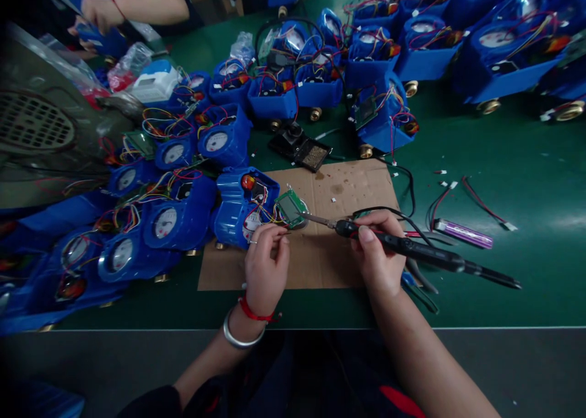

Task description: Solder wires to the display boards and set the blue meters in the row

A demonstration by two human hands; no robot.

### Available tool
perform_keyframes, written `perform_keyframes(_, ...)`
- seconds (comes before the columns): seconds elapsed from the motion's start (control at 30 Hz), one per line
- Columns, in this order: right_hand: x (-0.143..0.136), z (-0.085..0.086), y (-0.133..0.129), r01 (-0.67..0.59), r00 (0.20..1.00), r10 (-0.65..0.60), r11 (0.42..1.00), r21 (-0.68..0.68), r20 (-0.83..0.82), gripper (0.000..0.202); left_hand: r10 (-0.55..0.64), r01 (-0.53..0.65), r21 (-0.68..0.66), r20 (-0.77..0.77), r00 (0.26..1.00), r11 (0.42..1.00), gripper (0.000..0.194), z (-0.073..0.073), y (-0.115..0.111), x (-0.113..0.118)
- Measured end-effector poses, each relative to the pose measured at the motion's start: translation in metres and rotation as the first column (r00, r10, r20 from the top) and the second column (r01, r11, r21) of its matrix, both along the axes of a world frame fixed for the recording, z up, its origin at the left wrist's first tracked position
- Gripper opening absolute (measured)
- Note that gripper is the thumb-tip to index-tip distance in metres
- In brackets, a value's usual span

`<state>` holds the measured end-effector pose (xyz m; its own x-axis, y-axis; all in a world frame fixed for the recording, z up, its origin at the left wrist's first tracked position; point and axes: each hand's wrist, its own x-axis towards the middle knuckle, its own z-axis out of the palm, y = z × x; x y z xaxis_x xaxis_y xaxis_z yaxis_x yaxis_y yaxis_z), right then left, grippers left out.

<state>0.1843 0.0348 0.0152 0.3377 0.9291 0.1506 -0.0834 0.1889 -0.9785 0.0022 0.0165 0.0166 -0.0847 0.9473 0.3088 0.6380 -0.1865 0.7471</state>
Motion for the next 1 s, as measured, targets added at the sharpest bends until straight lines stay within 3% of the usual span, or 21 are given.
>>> perform_keyframes(0.6, 0.000, 0.000, 0.000, 0.005, 0.998, -0.005, 1.000, 0.008, 0.058, 0.020, 0.044, -0.027, 0.108, -0.155, 0.987, 0.994, 0.016, 0.000, 0.007, 0.001)
perform_keyframes(1.0, 0.003, -0.001, -0.002, -0.081, 0.997, 0.081, 0.997, -0.020, -0.007, 0.019, 0.031, -0.020, 0.081, -0.129, 0.991, 0.997, 0.013, 0.000, 0.007, -0.001)
